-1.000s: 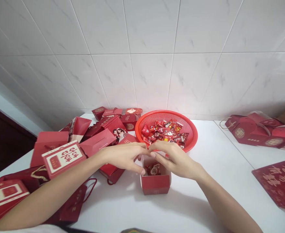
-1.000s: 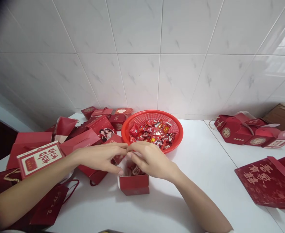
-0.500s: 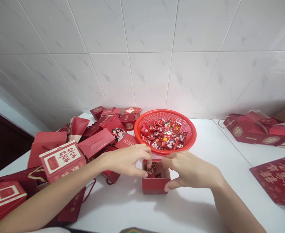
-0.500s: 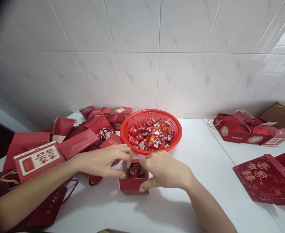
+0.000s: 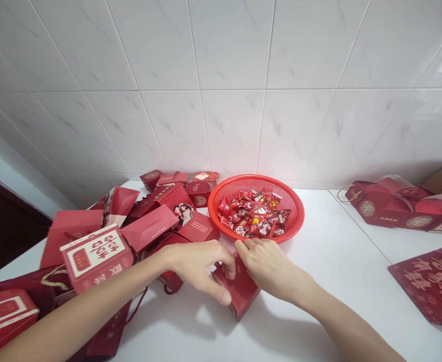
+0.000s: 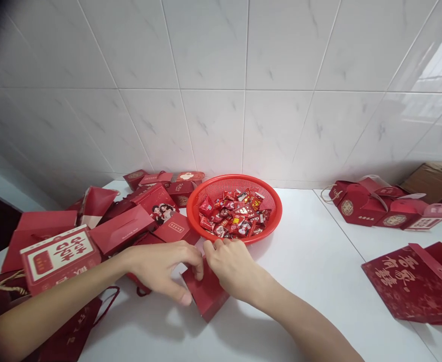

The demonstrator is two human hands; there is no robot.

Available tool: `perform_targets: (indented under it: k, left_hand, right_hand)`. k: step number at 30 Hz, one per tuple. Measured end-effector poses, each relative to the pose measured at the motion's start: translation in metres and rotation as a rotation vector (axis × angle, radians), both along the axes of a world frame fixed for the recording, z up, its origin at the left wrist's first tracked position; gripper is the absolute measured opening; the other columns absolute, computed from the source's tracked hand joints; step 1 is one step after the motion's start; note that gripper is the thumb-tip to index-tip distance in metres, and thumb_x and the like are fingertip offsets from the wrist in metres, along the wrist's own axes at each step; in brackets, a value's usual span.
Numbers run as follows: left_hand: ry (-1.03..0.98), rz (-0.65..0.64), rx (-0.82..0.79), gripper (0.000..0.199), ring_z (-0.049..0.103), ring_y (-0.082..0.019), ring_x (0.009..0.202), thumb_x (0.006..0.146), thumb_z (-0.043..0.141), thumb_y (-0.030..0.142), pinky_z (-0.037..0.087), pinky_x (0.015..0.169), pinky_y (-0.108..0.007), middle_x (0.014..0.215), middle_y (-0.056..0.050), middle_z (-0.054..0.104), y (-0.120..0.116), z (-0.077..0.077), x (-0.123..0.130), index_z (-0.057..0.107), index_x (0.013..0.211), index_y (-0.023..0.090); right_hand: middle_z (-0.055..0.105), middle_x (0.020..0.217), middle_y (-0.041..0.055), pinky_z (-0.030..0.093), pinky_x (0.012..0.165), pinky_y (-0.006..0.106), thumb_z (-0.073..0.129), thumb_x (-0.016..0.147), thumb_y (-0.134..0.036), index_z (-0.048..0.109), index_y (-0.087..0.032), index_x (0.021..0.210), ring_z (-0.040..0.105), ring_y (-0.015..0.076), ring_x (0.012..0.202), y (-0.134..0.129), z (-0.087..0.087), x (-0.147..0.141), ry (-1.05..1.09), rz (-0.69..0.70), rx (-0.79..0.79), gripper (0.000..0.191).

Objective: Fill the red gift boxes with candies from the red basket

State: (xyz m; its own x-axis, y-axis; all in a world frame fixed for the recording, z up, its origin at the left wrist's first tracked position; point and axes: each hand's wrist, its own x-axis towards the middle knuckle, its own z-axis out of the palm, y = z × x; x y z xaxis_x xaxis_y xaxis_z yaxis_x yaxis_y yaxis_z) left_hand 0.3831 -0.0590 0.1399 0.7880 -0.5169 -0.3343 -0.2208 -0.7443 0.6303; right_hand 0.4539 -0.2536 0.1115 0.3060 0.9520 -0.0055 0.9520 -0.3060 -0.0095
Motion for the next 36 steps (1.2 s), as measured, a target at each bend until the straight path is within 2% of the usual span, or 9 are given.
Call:
perform_targets:
  k: [6,11,14,18,21,24,28,32,36]
  left_hand:
    - [0.027,0.059,-0.061,0.019,0.064,-0.018,0.079,0.074,0.075,0.027,0.049,0.074,-0.026,0.091,-0.003,0.073,0.000,-0.007,0.001,0.071,0.090,0.018]
    - [-0.063,0.288,0.205,0.036,0.059,-0.021,0.082,0.066,0.080,0.047,0.041,0.065,-0.027,0.086,-0.002,0.066,-0.007,-0.010,0.000,0.062,0.078,0.018]
    - [-0.006,0.322,0.246,0.039,0.055,-0.018,0.071,0.068,0.076,0.052,0.033,0.056,-0.027,0.074,0.001,0.059,-0.010,-0.013,-0.002,0.056,0.072,0.019]
    - [0.059,0.327,0.129,0.036,0.048,-0.014,0.061,0.068,0.074,0.049,0.028,0.052,-0.026,0.063,0.004,0.052,-0.014,-0.021,-0.002,0.053,0.069,0.019]
    - [0.044,0.299,0.026,0.033,0.048,-0.013,0.062,0.075,0.068,0.047,0.030,0.053,-0.025,0.066,0.004,0.053,-0.019,-0.027,-0.002,0.053,0.070,0.018]
    - [0.057,0.257,-0.021,0.028,0.053,-0.014,0.066,0.083,0.061,0.043,0.036,0.058,-0.025,0.072,0.002,0.059,-0.023,-0.026,-0.003,0.054,0.073,0.018]
    - [0.105,0.128,0.034,0.024,0.063,-0.020,0.086,0.085,0.061,0.042,0.044,0.075,-0.027,0.092,-0.003,0.070,-0.023,-0.017,-0.008,0.065,0.085,0.019]
    - [0.085,0.020,0.104,0.026,0.063,-0.022,0.100,0.087,0.061,0.041,0.045,0.087,-0.029,0.105,-0.005,0.071,-0.016,-0.005,-0.013,0.070,0.101,0.022]
    - [0.055,0.011,0.151,0.028,0.062,-0.023,0.104,0.088,0.059,0.040,0.045,0.087,-0.028,0.111,-0.005,0.071,-0.010,0.004,-0.013,0.071,0.108,0.023]
  right_hand:
    - [0.068,0.091,0.0046,0.027,0.052,0.028,0.058,0.087,-0.020,0.051,-0.018,0.102,0.060,0.0171,0.068,-0.007,0.014,-0.002,0.234,0.079,0.072,0.017]
    - [0.069,0.092,0.0096,0.033,0.058,0.030,0.054,0.091,-0.019,0.058,-0.016,0.096,0.062,0.0198,0.072,-0.012,0.016,0.002,0.195,0.078,0.049,0.008]
    - [0.068,0.088,0.0093,0.036,0.059,0.031,0.044,0.099,-0.023,0.061,-0.015,0.092,0.061,0.0194,0.070,-0.014,0.018,0.002,0.178,0.104,0.012,0.019]
    - [0.067,0.102,0.0154,0.047,0.064,0.034,0.057,0.091,-0.063,0.064,-0.012,0.108,0.065,0.0267,0.082,-0.011,0.008,-0.013,0.198,0.086,-0.057,0.054]
    - [0.060,0.122,0.0277,0.052,0.072,0.042,0.077,0.073,-0.063,0.058,-0.007,0.125,0.065,0.0369,0.097,-0.007,-0.012,-0.030,0.092,-0.015,-0.082,0.079]
    - [0.056,0.129,0.0301,0.053,0.075,0.047,0.066,0.086,-0.050,0.054,-0.008,0.129,0.064,0.0375,0.099,-0.014,-0.021,-0.038,0.053,-0.092,-0.050,0.061]
    - [0.066,0.111,0.0188,0.051,0.072,0.043,0.066,0.083,-0.050,0.059,-0.014,0.115,0.066,0.0338,0.089,-0.055,0.003,-0.016,0.182,-0.102,-0.139,0.049]
    - [0.068,0.092,0.0094,0.043,0.065,0.033,0.066,0.077,-0.040,0.057,-0.020,0.099,0.064,0.0255,0.077,-0.112,0.034,0.033,0.232,-0.393,-0.167,0.031]
    - [0.068,0.086,0.0061,0.038,0.059,0.029,0.059,0.080,-0.042,0.050,-0.024,0.087,0.063,0.0229,0.073,-0.159,0.042,0.100,0.229,-0.800,-0.031,0.022]
